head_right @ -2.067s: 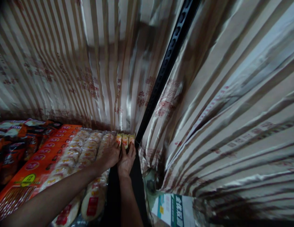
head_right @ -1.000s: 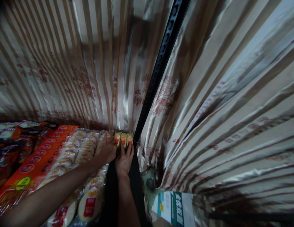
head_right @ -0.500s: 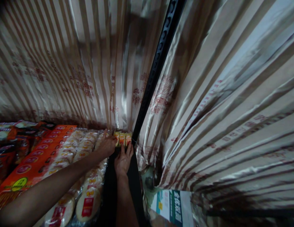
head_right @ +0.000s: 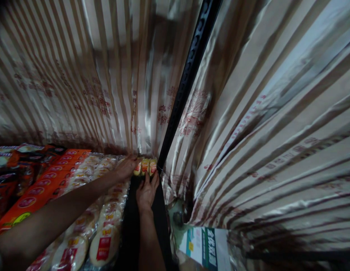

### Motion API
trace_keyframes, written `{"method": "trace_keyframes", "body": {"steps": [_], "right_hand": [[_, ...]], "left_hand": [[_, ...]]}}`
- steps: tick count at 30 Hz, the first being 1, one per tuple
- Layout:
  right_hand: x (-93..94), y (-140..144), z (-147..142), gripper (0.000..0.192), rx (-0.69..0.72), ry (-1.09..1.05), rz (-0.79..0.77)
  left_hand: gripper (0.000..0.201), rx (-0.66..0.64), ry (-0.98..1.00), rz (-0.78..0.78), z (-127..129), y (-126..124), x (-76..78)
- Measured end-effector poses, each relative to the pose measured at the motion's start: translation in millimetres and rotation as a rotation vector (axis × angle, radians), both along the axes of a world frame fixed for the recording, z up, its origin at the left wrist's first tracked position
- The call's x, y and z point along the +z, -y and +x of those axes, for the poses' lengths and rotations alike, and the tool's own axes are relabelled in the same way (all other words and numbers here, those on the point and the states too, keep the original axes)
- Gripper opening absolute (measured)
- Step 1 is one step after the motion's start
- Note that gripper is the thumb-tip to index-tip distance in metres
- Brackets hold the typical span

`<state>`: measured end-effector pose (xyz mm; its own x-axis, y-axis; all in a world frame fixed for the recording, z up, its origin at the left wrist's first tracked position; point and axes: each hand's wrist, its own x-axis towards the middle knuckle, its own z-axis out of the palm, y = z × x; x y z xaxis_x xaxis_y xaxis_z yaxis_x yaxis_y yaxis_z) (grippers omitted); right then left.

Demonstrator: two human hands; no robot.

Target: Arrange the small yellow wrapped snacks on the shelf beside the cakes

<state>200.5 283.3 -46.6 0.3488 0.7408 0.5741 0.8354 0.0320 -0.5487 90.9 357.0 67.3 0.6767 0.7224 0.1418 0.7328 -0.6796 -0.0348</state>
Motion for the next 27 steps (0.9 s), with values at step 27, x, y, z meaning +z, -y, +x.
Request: {"method": "trace_keyframes", "body": {"steps": [27], "right_hand": [[3.7, -25.5, -2.9, 0.040, -0.084, -0.076, 0.005]], "left_hand": [[0.028, -0.042, 0.088, -0.022, -16.4, -28.0, -16.7]]}}
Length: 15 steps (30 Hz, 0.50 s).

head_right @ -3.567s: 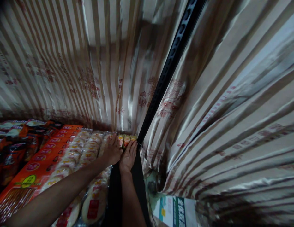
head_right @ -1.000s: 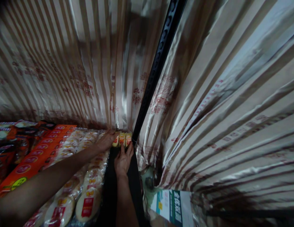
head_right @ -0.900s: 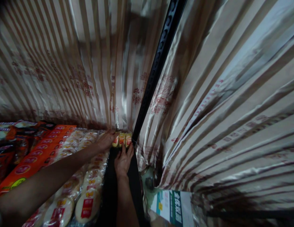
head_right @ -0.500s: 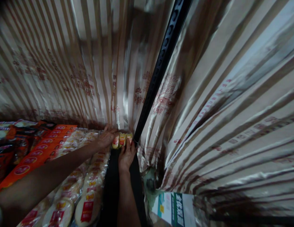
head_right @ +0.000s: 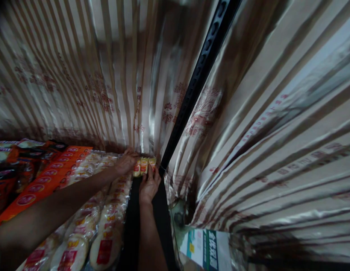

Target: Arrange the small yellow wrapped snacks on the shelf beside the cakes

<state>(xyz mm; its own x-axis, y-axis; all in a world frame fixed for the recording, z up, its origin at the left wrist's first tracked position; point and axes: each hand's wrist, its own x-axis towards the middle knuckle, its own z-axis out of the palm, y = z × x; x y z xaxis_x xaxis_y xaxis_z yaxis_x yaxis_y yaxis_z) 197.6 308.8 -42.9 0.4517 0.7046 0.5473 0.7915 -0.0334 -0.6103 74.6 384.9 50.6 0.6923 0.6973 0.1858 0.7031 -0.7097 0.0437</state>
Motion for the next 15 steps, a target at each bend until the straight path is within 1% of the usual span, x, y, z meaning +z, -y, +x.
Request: {"method": "trace_keyframes", "body": {"steps": [5, 7, 9, 10, 12, 14, 15], "right_hand": [[2.2, 2.2, -1.2, 0.042, 0.021, -0.002, -0.008], [2.6, 2.3, -1.3, 0.042, 0.031, -0.005, -0.007], [2.5, 2.0, -1.3, 0.043, 0.038, -0.007, 0.006], [2.3, 1.8, -1.4, 0.044, 0.042, -0.006, 0.014], [2.0, 1.3, -1.5, 0.044, 0.041, -0.005, 0.024], [1.6, 0.9, -1.4, 0.043, 0.042, -0.001, 0.026], [1.2, 0.7, -1.1, 0.042, 0.042, -0.001, 0.028]], "left_hand": [[0.026, 0.018, -0.036, 0.007, -2.3, 1.9, 1.9], [0.025, 0.016, -0.017, 0.054, -2.9, 4.3, 3.4], [0.026, -0.006, 0.018, 0.134, -1.7, 8.7, 5.0], [0.028, -0.035, 0.031, 0.168, 0.0, 11.4, 5.6], [0.030, -0.136, 0.040, 0.191, 6.2, 17.2, 5.6], [0.034, -0.251, 0.019, 0.160, 15.2, 21.8, 3.3], [0.035, -0.281, 0.004, 0.141, 20.1, 23.4, 1.3]]}}
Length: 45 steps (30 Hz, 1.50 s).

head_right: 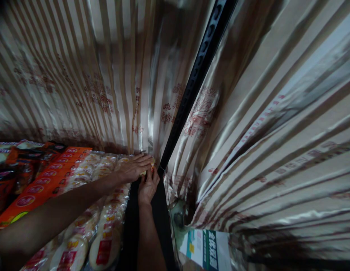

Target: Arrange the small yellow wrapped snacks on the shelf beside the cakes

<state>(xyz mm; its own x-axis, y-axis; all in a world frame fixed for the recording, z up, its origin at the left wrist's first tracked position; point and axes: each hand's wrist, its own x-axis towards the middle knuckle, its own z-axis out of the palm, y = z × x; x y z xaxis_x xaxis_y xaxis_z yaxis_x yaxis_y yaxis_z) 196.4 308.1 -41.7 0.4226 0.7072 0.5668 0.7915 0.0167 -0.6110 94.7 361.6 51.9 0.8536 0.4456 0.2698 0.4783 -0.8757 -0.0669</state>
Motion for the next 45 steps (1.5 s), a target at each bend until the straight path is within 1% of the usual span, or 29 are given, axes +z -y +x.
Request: {"method": "trace_keyframes", "body": {"steps": [1, 5, 10, 14, 17, 20, 25, 27, 29, 33, 39, 42, 45], "right_hand": [[-0.6, -0.3, 0.4, 0.041, 0.001, 0.000, 0.003], [-5.6, -1.8, 3.1, 0.039, 0.016, -0.032, 0.023], [-13.1, -3.1, 5.2, 0.040, 0.034, -0.101, 0.096], [-11.4, -1.1, 4.9, 0.039, -0.015, -0.106, 0.067], [-7.0, 0.7, 4.7, 0.037, -0.020, -0.097, 0.054], [-4.1, 1.4, 4.7, 0.035, -0.026, -0.104, 0.039], [-3.7, 1.7, 4.9, 0.035, -0.019, -0.107, 0.008], [-3.4, 2.1, 4.9, 0.035, -0.013, -0.106, 0.013], [-2.8, 2.6, 4.9, 0.035, -0.010, -0.105, 0.012], [-1.1, 3.4, 5.1, 0.035, 0.008, -0.099, -0.004], [1.2, 4.2, 4.4, 0.035, 0.013, -0.082, -0.016], [0.0, 3.4, 4.5, 0.033, 0.022, -0.089, -0.011], [-3.3, 1.7, 4.9, 0.031, 0.035, -0.093, -0.011]], "left_hand": [[0.037, -0.005, -0.019, -0.015, 4.7, 0.9, -2.4], [0.039, 0.072, -0.053, -0.044, 16.5, -0.2, -12.1], [0.040, 0.068, -0.089, 0.001, 15.7, 0.3, -17.3], [0.041, 0.087, -0.082, 0.050, 15.4, 8.3, -18.1], [0.039, 0.102, -0.077, 0.060, 18.7, 13.7, -20.9], [0.037, 0.143, -0.073, 0.029, 24.0, 16.3, -27.1], [0.042, 0.191, 0.035, -0.109, 32.4, 15.6, -40.2], [0.043, 0.194, 0.058, -0.108, 34.3, 15.4, -42.9], [0.040, 0.197, 0.049, -0.092, 35.0, 16.1, -43.0], [0.035, 0.215, 0.023, -0.087, 34.1, 18.7, -37.7], [0.034, 0.204, -0.003, -0.029, 28.4, 21.0, -29.1], [0.034, 0.181, -0.028, -0.053, 25.8, 22.1, -26.1], [0.034, 0.192, -0.026, -0.096, 25.6, 20.9, -26.6]]}}
